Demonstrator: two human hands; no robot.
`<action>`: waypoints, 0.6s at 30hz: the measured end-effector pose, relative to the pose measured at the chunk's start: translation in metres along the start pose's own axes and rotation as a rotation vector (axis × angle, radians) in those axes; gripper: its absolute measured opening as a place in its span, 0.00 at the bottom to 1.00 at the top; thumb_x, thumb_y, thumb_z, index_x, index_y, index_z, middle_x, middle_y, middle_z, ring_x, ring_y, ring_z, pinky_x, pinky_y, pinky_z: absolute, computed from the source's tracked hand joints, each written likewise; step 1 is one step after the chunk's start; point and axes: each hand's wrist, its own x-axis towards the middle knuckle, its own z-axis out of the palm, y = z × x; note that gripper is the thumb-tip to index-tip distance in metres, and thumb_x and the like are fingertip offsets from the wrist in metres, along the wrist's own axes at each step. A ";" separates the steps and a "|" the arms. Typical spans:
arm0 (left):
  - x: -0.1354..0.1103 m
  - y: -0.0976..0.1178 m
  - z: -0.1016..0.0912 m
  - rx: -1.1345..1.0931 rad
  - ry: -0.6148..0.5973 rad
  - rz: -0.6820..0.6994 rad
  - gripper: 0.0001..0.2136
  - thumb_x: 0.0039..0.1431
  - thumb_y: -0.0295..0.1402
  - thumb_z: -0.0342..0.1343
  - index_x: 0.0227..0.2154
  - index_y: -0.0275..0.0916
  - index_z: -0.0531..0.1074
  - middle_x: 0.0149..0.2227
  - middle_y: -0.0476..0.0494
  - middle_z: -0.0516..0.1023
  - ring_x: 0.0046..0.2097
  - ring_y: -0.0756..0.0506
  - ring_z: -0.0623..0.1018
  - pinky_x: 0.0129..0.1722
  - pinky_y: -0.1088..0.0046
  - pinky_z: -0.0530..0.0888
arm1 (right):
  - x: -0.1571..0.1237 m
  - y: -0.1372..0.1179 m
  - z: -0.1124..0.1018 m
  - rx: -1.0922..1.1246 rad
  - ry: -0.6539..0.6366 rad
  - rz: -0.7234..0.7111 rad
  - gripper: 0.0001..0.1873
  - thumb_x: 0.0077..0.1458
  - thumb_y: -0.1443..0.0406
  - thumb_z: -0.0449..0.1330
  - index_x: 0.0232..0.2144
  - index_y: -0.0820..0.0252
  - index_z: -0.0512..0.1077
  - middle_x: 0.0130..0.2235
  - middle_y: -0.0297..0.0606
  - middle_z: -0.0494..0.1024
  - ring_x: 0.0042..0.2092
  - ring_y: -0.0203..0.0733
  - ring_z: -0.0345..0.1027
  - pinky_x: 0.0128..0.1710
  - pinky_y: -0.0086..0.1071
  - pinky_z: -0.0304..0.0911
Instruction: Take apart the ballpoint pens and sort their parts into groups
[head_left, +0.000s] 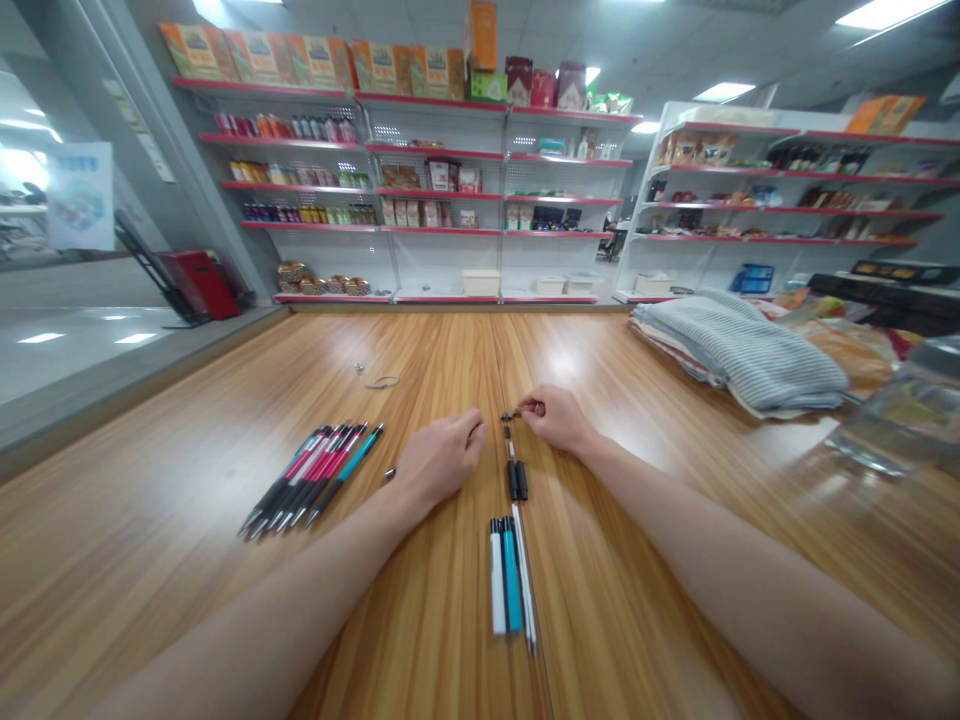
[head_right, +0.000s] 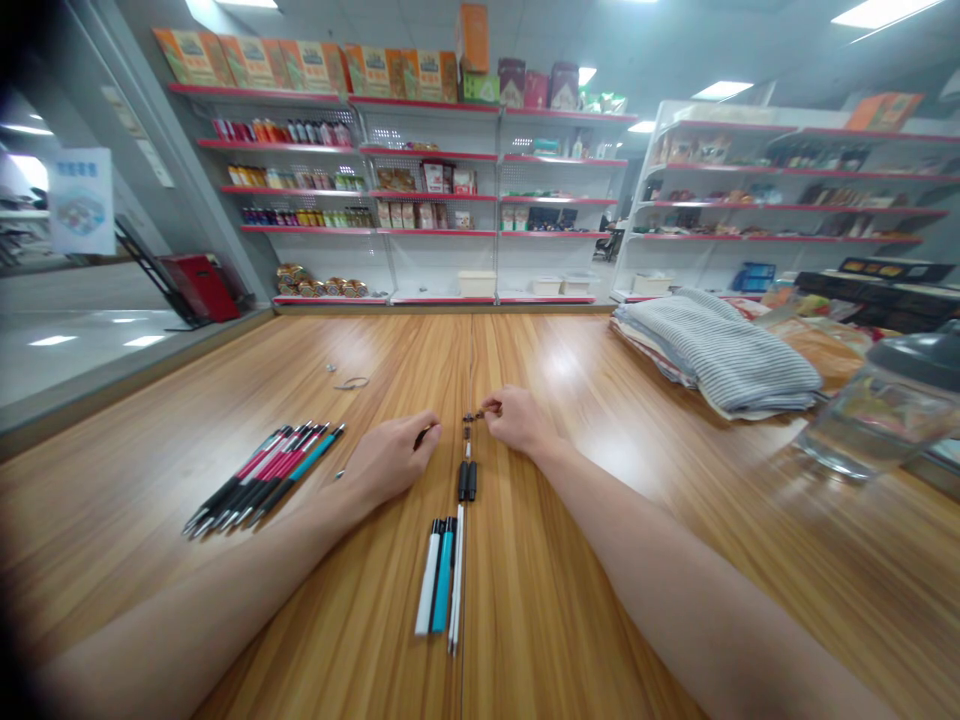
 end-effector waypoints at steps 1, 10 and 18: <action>0.000 0.000 0.000 0.001 0.002 0.001 0.13 0.66 0.41 0.37 0.37 0.44 0.66 0.36 0.46 0.77 0.37 0.44 0.76 0.31 0.72 0.60 | 0.000 -0.001 0.000 -0.002 -0.011 -0.005 0.09 0.49 0.69 0.57 0.33 0.60 0.77 0.32 0.38 0.75 0.30 0.34 0.66 0.32 0.27 0.61; 0.000 -0.002 0.003 0.020 0.018 0.013 0.13 0.66 0.41 0.38 0.36 0.45 0.65 0.36 0.47 0.77 0.36 0.44 0.76 0.31 0.72 0.60 | 0.000 -0.005 -0.001 -0.009 0.041 -0.023 0.10 0.50 0.68 0.58 0.35 0.61 0.77 0.30 0.37 0.75 0.30 0.34 0.66 0.33 0.28 0.60; 0.000 -0.001 0.002 0.011 0.017 0.011 0.12 0.66 0.41 0.38 0.36 0.45 0.66 0.35 0.47 0.78 0.37 0.44 0.76 0.31 0.72 0.61 | -0.003 -0.011 -0.003 0.016 -0.040 -0.101 0.10 0.50 0.69 0.58 0.32 0.59 0.78 0.30 0.36 0.73 0.28 0.32 0.64 0.32 0.27 0.60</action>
